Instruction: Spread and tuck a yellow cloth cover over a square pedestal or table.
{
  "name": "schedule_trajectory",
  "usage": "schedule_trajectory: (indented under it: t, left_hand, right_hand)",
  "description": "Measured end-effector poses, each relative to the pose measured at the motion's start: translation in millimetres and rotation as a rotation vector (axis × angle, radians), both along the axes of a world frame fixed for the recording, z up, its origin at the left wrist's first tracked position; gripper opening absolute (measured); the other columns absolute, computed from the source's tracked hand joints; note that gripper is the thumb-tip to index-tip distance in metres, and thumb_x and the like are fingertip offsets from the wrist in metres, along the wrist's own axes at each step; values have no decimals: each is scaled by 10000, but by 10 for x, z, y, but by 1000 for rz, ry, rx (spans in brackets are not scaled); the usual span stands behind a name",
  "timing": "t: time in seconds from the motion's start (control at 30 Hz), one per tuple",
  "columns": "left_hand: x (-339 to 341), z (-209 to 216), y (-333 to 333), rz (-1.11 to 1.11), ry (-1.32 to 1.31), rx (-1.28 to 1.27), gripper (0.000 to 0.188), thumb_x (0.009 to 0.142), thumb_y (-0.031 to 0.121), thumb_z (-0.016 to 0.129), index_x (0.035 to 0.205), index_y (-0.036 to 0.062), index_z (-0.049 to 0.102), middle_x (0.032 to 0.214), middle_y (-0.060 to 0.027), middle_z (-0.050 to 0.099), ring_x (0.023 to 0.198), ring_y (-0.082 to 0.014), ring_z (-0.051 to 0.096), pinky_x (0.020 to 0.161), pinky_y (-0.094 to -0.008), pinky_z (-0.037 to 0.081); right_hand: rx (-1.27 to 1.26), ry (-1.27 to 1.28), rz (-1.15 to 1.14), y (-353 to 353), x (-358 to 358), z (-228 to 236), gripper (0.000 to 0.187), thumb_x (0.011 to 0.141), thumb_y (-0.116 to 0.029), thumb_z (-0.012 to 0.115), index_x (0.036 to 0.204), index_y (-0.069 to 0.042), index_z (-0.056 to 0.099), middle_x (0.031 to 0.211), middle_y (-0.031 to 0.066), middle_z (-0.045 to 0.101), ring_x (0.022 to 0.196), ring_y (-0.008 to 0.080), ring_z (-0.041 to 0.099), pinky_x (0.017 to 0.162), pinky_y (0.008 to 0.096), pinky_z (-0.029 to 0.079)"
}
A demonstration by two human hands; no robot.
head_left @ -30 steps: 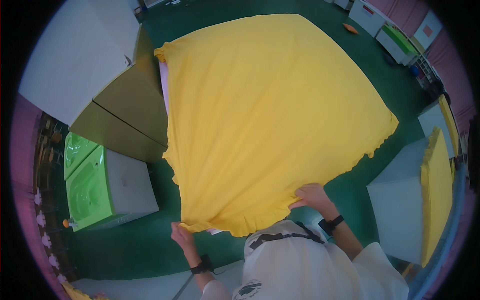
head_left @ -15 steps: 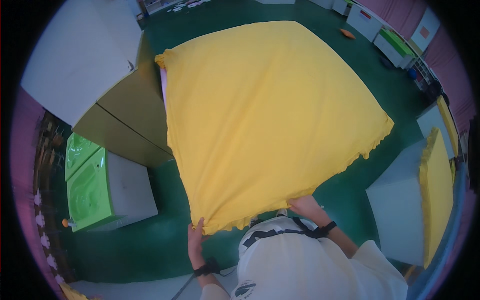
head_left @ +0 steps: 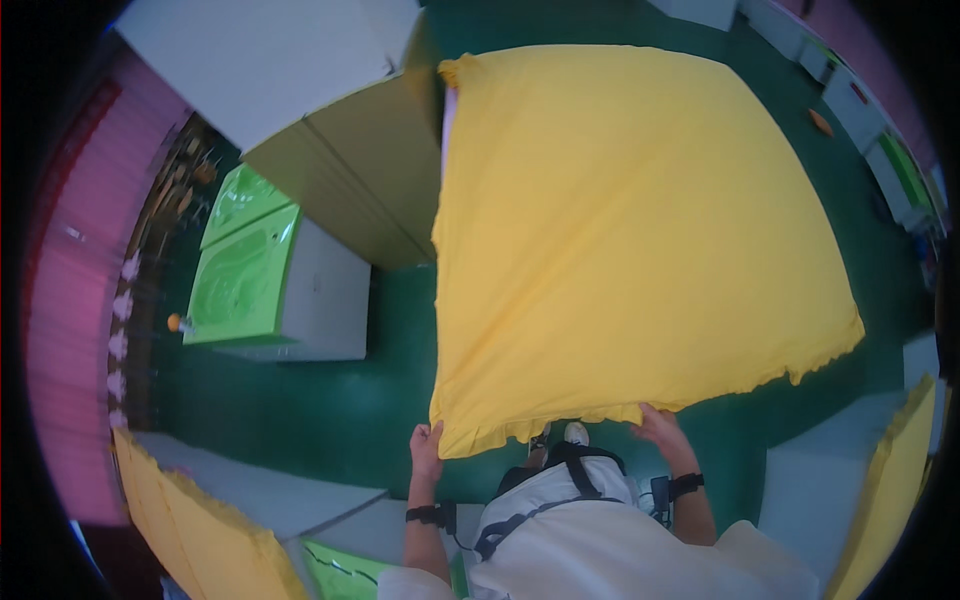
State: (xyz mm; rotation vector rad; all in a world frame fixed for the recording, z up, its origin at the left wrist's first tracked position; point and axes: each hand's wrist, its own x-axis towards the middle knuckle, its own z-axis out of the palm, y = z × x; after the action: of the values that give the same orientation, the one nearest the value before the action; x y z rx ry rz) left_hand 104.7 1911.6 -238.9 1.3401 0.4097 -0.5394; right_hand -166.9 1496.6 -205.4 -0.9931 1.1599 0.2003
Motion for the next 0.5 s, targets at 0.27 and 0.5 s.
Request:
schedule_trajectory:
  t: [0.27, 0.5]
  left_hand:
    - [102, 90, 232, -368, -140, 563, 234, 902, 189, 696, 905, 88, 486, 582, -51, 586, 532, -109, 576, 472, -264, 424]
    - [953, -573, 681, -924, -33, 421, 196, 900, 221, 616, 1012, 61, 607, 858, -158, 684, 753, -194, 670, 697, -336, 533]
  right_hand:
    - [-48, -189, -49, -29, 49, -57, 393, 904, -239, 697, 1235, -67, 572, 1097, 21, 642, 931, 148, 622, 750, 321, 529]
    - [-329, -196, -363, 487, 145, -113, 336, 892, -204, 693, 1187, -87, 583, 1053, 21, 641, 833, 154, 617, 670, 317, 516]
